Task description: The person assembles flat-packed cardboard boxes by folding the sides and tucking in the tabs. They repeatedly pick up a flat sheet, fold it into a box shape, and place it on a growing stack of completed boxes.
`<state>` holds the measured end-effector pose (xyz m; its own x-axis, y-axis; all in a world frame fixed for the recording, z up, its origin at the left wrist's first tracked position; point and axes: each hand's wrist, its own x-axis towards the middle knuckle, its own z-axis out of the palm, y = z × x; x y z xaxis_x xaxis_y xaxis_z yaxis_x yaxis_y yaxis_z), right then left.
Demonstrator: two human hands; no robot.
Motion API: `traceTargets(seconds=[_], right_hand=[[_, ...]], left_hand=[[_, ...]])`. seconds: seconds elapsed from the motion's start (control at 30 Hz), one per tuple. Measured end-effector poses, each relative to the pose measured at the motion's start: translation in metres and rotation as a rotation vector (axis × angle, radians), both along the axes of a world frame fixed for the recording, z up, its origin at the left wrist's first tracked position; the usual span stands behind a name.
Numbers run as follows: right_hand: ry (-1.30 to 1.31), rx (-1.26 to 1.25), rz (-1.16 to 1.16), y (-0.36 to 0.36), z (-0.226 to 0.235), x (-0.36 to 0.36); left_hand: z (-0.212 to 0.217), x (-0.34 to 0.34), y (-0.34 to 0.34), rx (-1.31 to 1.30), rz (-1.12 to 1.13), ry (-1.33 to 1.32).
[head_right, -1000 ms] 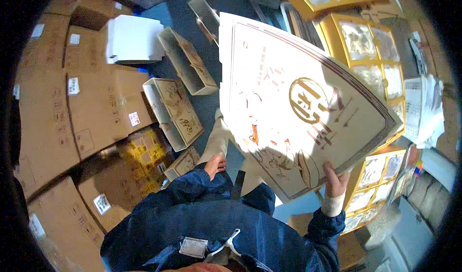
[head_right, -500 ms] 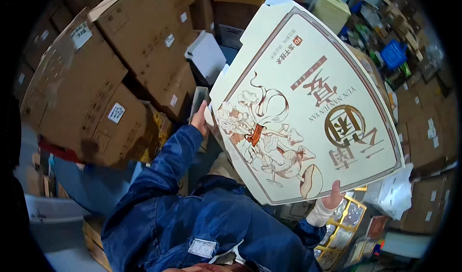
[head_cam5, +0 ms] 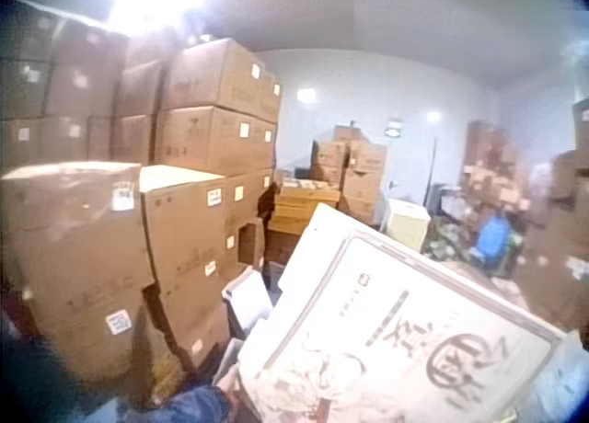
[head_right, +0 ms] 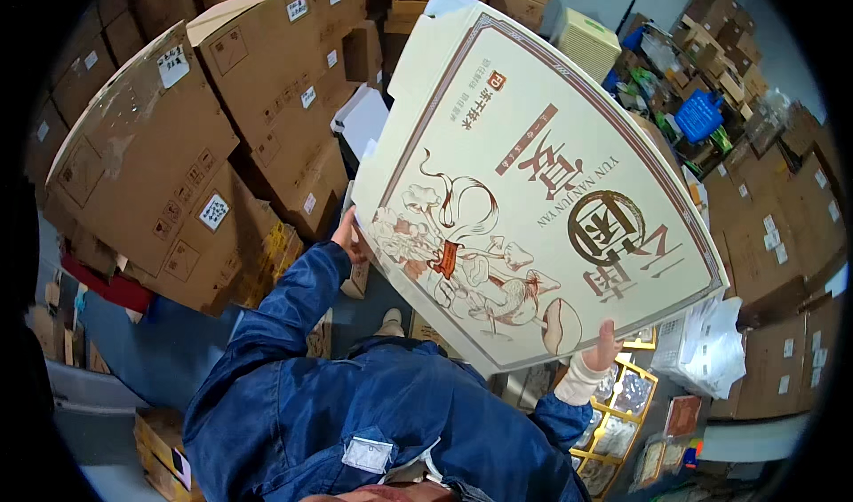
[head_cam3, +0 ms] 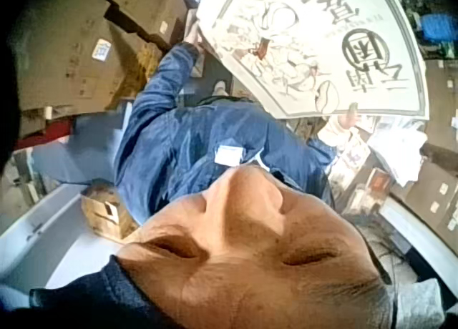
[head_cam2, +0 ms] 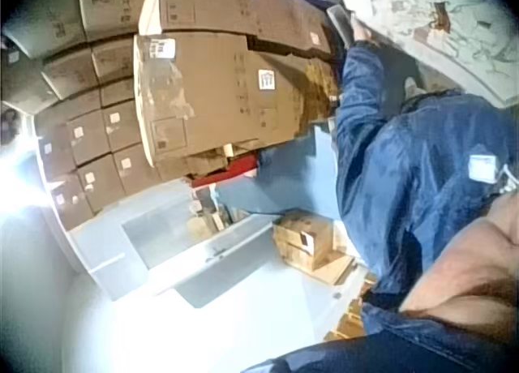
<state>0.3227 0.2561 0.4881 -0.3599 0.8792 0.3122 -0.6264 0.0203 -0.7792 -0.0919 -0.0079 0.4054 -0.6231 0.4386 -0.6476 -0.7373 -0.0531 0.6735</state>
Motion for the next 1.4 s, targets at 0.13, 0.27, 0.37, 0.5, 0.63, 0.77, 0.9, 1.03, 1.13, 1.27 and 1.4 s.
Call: traceTargets(seconds=[0.13,0.27,0.37,0.5,0.63,0.77,0.9,1.03,1.13,1.27,1.4], right_hand=[[0.082,-0.057,0.012,0.011,-0.006,0.001],[0.049,-0.201,-0.085,0.016,0.005,0.024],[-0.177,-0.242,-0.032,0.028,-0.044,0.051],[-0.351,-0.571,0.463,0.0,-0.097,0.048],[-0.561,-0.655,0.755,-0.04,-0.128,0.028],[-0.611,-0.514,0.657,-0.001,-0.151,0.039],[-0.563,-0.067,0.351,0.023,-0.111,-0.023],[-0.582,-0.021,0.377,0.032,-0.107,-0.084],[-0.449,0.083,0.489,0.036,-0.106,-0.106],[-0.323,0.01,0.407,0.032,-0.071,-0.11],[-0.159,0.048,0.22,0.003,-0.006,-0.11]], left_hand=[[-0.035,-0.073,-0.023,0.054,0.189,0.329],[0.005,-0.122,-0.023,0.024,0.333,0.737],[0.065,-0.115,-0.01,-0.011,0.338,0.86],[0.147,-0.12,-0.01,-0.285,0.305,1.023],[0.194,-0.117,0.002,-0.584,0.328,1.2],[0.253,-0.084,0.024,-0.736,0.144,1.419],[0.27,-0.078,0.034,-1.047,0.156,1.649],[0.291,-0.059,0.045,-1.101,0.11,1.731],[0.299,-0.077,0.043,-1.046,0.035,1.735],[0.299,-0.106,0.017,-0.901,0.078,1.774],[0.293,-0.115,0.0,-0.686,0.07,1.605]])
